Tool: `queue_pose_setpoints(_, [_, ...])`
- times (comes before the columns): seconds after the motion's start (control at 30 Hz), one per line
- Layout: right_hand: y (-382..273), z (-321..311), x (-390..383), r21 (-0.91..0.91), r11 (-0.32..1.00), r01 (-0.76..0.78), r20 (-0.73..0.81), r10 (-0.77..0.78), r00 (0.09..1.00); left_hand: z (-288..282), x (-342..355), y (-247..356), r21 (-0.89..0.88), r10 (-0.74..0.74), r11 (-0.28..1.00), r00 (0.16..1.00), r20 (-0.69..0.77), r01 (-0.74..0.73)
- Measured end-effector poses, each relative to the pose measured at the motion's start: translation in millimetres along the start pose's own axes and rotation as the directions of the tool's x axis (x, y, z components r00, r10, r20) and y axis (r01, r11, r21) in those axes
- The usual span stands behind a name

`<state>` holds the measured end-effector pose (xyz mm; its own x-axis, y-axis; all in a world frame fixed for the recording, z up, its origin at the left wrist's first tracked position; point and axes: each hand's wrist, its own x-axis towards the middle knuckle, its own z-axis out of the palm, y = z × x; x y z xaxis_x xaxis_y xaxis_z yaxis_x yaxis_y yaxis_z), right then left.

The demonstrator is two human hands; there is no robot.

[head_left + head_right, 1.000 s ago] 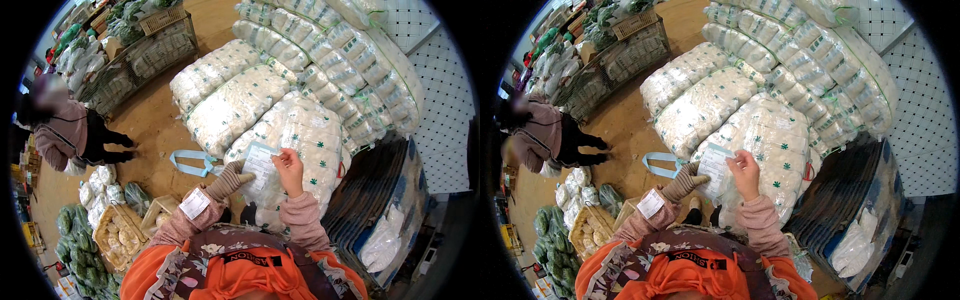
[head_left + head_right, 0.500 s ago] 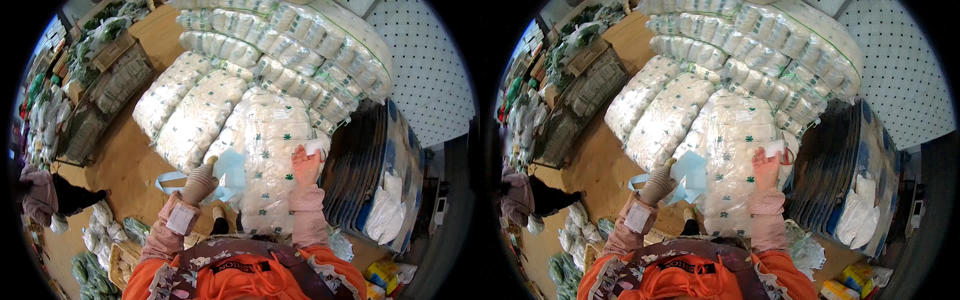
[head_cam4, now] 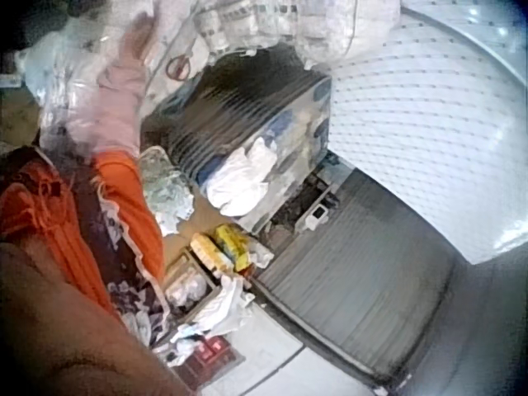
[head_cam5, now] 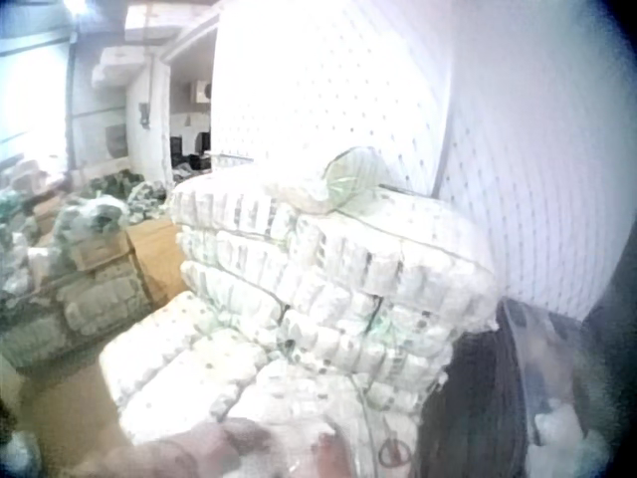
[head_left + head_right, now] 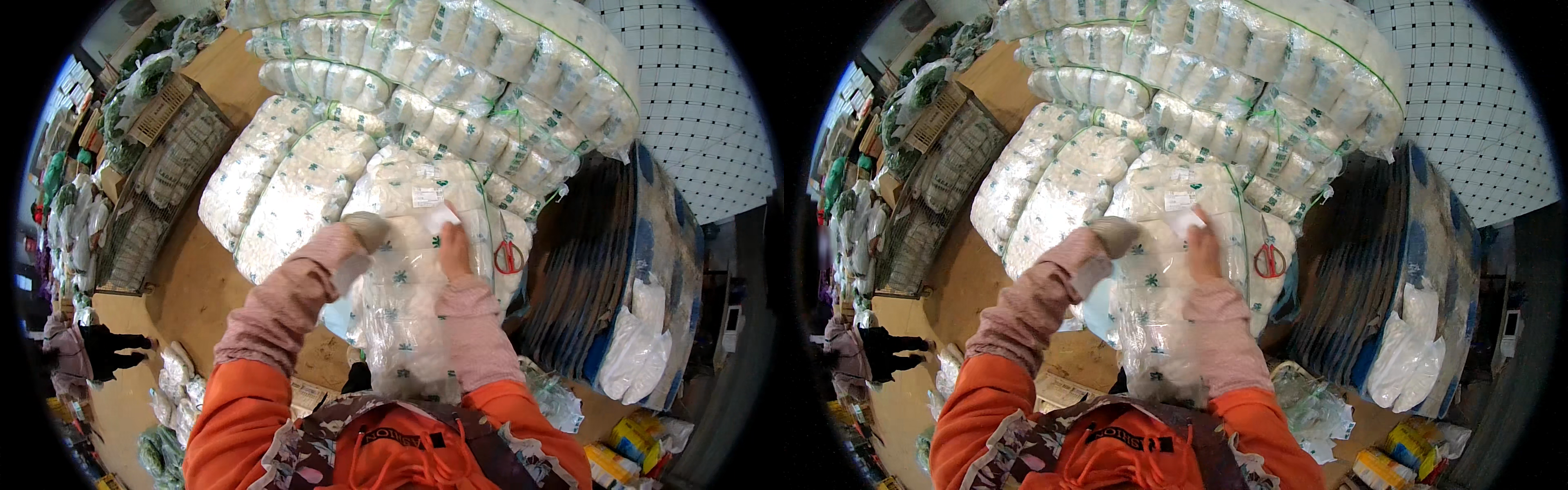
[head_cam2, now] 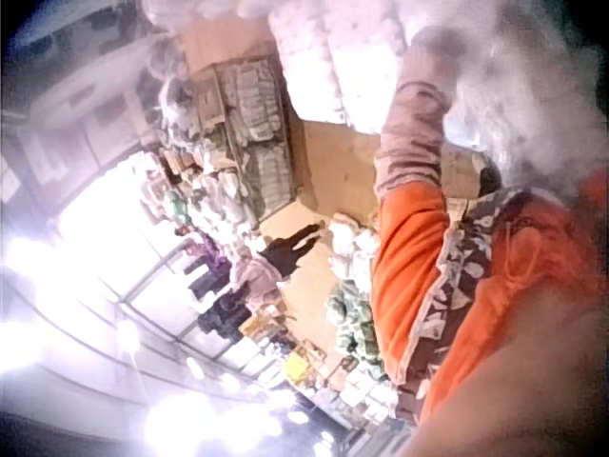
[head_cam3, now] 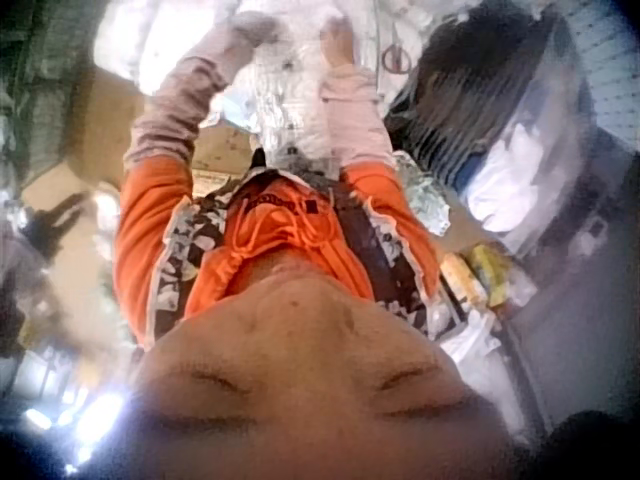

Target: The person applies labels to large plastic-wrapped bundles of produce, using scissors to cut the securing ties. They then move to a table to weigh and pack smaller portions of a white, granular food item into plastic bags, placing the filled bags into a basket.

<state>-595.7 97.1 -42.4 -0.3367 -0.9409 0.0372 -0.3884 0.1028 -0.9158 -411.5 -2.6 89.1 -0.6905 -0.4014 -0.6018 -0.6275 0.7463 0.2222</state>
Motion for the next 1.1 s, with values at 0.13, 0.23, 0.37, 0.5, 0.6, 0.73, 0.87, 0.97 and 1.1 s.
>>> queue_pose_setpoints(0.13, [11, -53, 3, 0.006, 0.999, -0.044, -0.31, 0.044, 0.95, 42, 18, -35, -0.392, -0.462, 0.799, 0.883, 0.082, 0.455])
queue_pose_setpoints(0.23, [-12, -50, 7, -0.217, 0.975, 0.047, -0.324, -0.117, 0.939, 58, 26, -42, -0.319, -0.365, 0.868, 0.925, 0.108, 0.38])
queue_pose_setpoints(0.37, [-29, -37, 10, -0.413, 0.838, 0.356, -0.185, -0.46, 0.868, 55, 25, -35, -0.427, -0.397, 0.8, 0.905, 0.15, 0.422])
queue_pose_setpoints(0.5, [-21, -20, 15, -0.483, 0.613, 0.625, 0.223, -0.604, 0.765, 48, 27, -33, -0.602, -0.446, 0.59, 0.839, 0.312, 0.538])
queue_pose_setpoints(0.6, [-22, -13, -2, -0.637, 0.529, 0.56, 0.42, -0.371, 0.828, 42, -6, -18, -0.195, -0.209, 0.959, 0.978, -0.001, 0.205])
queue_pose_setpoints(0.73, [-66, -23, -40, -0.72, 0.532, 0.446, 0.478, -0.085, 0.874, 43, -43, -7, -0.313, -0.237, 0.915, 0.967, 0.092, 0.254])
queue_pose_setpoints(0.87, [-41, -52, -96, -0.689, 0.713, 0.127, 0.139, -0.042, 0.989, 99, -83, -26, -0.593, -0.323, 0.805, 0.847, -0.422, 0.011])
queue_pose_setpoints(0.97, [-42, -55, -139, -0.506, 0.853, 0.125, -0.021, -0.157, 0.987, 134, -119, -28, -0.879, -0.51, 0.197, 0.721, -0.469, -0.434])
queue_pose_setpoints(1.1, [-122, -13, -163, -0.374, 0.85, 0.372, 0.01, -0.397, 0.918, 157, -146, 5, -0.747, -0.596, 0.139, 0.548, -0.587, -0.65])
